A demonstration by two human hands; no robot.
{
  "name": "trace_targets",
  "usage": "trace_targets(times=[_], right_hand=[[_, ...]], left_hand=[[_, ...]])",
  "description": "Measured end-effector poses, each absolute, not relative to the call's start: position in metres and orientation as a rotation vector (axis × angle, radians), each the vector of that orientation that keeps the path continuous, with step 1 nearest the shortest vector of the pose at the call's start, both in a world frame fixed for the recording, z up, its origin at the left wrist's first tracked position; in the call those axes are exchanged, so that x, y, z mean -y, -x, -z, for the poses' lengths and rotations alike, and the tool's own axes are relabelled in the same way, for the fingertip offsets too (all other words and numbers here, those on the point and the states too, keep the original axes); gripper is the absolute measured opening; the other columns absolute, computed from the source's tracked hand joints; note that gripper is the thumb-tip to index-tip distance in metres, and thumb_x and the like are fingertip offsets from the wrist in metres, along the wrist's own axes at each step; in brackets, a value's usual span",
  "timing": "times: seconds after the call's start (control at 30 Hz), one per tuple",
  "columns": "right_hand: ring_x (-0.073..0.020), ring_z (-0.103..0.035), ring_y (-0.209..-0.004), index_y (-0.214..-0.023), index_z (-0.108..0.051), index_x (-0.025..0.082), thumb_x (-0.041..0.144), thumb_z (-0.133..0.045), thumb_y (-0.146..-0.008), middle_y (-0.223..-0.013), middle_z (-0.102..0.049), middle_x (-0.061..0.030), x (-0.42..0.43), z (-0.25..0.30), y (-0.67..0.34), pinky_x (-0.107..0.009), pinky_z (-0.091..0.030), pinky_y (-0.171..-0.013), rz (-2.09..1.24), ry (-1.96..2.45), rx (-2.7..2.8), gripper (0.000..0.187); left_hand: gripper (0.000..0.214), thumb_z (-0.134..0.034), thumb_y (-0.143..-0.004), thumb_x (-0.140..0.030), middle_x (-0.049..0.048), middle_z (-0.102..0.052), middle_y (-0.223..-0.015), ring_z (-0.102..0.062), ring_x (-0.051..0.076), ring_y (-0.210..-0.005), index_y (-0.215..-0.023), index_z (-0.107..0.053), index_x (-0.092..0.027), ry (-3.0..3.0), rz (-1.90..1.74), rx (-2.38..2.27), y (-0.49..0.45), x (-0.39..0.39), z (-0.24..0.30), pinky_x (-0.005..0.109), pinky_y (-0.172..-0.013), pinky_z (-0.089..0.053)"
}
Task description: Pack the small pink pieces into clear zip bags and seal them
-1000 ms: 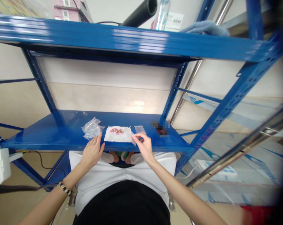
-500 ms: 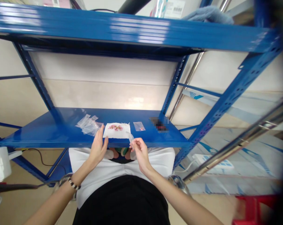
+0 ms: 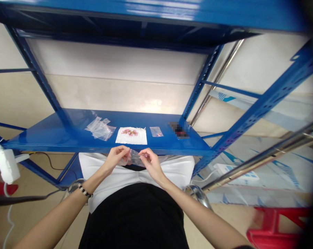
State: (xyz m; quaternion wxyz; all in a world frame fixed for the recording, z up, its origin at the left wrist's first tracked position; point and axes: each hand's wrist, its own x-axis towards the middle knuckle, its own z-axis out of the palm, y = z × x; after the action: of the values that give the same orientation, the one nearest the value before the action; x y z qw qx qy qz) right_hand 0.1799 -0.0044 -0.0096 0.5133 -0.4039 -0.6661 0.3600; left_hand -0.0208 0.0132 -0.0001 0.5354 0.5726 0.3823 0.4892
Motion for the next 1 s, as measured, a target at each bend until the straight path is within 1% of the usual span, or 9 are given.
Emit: trace_targets(times=[0.2,0.3,0.4,0.47,0.57,0.7,0.83,0.93,1.0], right_hand=[[-0.0178,-0.056,-0.079,-0.085,-0.068,0.020,0.026,-0.056,-0.084,-0.089,-0.065,-0.0035,-0.003,0.010,-0.182,-0.029,-0.044,-0.073,-0.920,1.013,1.544,0.013],[-0.0176,-0.055,-0.073,-0.087,-0.067,0.021,0.032,-0.057,-0.084,-0.085,-0.065,-0.0031,-0.001,0.010,-0.184,-0.028,-0.044,-0.064,-1.002,1.056,1.441,0.016],[-0.0173,-0.053,-0.066,-0.089,-0.066,0.021,0.038,-0.058,-0.084,-0.076,-0.060,-0.0025,0.002,0.008,-0.184,-0.025,-0.042,-0.052,-1.098,1.088,1.338,0.020],[-0.0168,-0.052,-0.063,-0.089,-0.065,0.021,0.039,-0.058,-0.084,-0.073,-0.059,-0.0021,0.001,0.007,-0.184,-0.025,-0.040,-0.049,-1.113,1.092,1.319,0.020],[-0.0163,-0.052,-0.063,-0.086,-0.066,0.021,0.036,-0.059,-0.083,-0.074,-0.061,-0.0021,-0.004,0.006,-0.185,-0.026,-0.042,-0.054,-1.042,1.064,1.399,0.017],[-0.0170,-0.056,-0.069,-0.086,-0.068,0.021,0.029,-0.058,-0.082,-0.084,-0.065,-0.0034,-0.008,0.006,-0.186,-0.027,-0.045,-0.061,-0.974,1.022,1.539,0.013],[-0.0199,-0.058,-0.087,-0.088,-0.069,0.022,0.022,-0.056,-0.082,-0.096,-0.061,-0.0059,-0.002,0.003,-0.187,-0.029,-0.047,-0.069,-0.832,0.997,1.643,0.014],[-0.0230,-0.055,-0.102,-0.087,-0.069,0.022,0.020,-0.056,-0.082,-0.106,-0.056,-0.0084,0.004,-0.002,-0.186,-0.032,-0.048,-0.078,-0.704,0.984,1.708,0.014],[-0.0237,-0.055,-0.104,-0.087,-0.069,0.022,0.021,-0.056,-0.084,-0.107,-0.055,-0.0091,0.007,-0.006,-0.185,-0.033,-0.048,-0.080,-0.646,0.977,1.732,0.013]], left_hand=[[0.033,-0.069,-0.080,-0.044,0.0055,-0.069,-0.070,-0.058,0.013,-0.057,-0.082,-0.070,-0.011,-1.428,-1.057,-0.895,0.014,-0.015,0.009,0.024,-0.055,-0.044],[0.033,-0.072,-0.078,-0.043,0.0058,-0.070,-0.071,-0.057,0.012,-0.056,-0.086,-0.071,-0.011,-1.434,-1.010,-0.900,0.013,-0.012,0.011,0.024,-0.054,-0.043],[0.034,-0.073,-0.077,-0.043,0.0067,-0.070,-0.070,-0.058,0.013,-0.058,-0.085,-0.071,-0.011,-1.426,-0.969,-0.914,0.014,-0.009,0.011,0.023,-0.053,-0.041],[0.034,-0.072,-0.078,-0.044,0.0077,-0.070,-0.070,-0.060,0.014,-0.060,-0.083,-0.071,-0.011,-1.420,-0.954,-0.914,0.013,-0.009,0.011,0.023,-0.053,-0.041],[0.032,-0.071,-0.080,-0.043,0.0079,-0.070,-0.070,-0.058,0.013,-0.059,-0.078,-0.070,-0.011,-1.410,-0.950,-0.885,0.010,-0.009,0.010,0.023,-0.054,-0.041],[0.031,-0.072,-0.080,-0.041,0.0066,-0.069,-0.068,-0.057,0.012,-0.058,-0.072,-0.068,-0.011,-1.384,-0.948,-0.820,0.008,-0.009,0.007,0.023,-0.056,-0.041],[0.031,-0.073,-0.078,-0.041,0.0053,-0.068,-0.065,-0.056,0.012,-0.056,-0.070,-0.066,-0.011,-1.354,-0.971,-0.782,0.011,-0.006,0.005,0.024,-0.056,-0.042],[0.032,-0.073,-0.079,-0.041,0.0057,-0.067,-0.065,-0.057,0.012,-0.056,-0.070,-0.065,-0.011,-1.338,-0.979,-0.756,0.013,-0.006,0.005,0.024,-0.056,-0.042],[0.032,-0.072,-0.079,-0.041,0.0059,-0.067,-0.064,-0.057,0.012,-0.056,-0.069,-0.065,-0.012,-1.334,-0.973,-0.741,0.013,-0.007,0.004,0.024,-0.055,-0.042]])
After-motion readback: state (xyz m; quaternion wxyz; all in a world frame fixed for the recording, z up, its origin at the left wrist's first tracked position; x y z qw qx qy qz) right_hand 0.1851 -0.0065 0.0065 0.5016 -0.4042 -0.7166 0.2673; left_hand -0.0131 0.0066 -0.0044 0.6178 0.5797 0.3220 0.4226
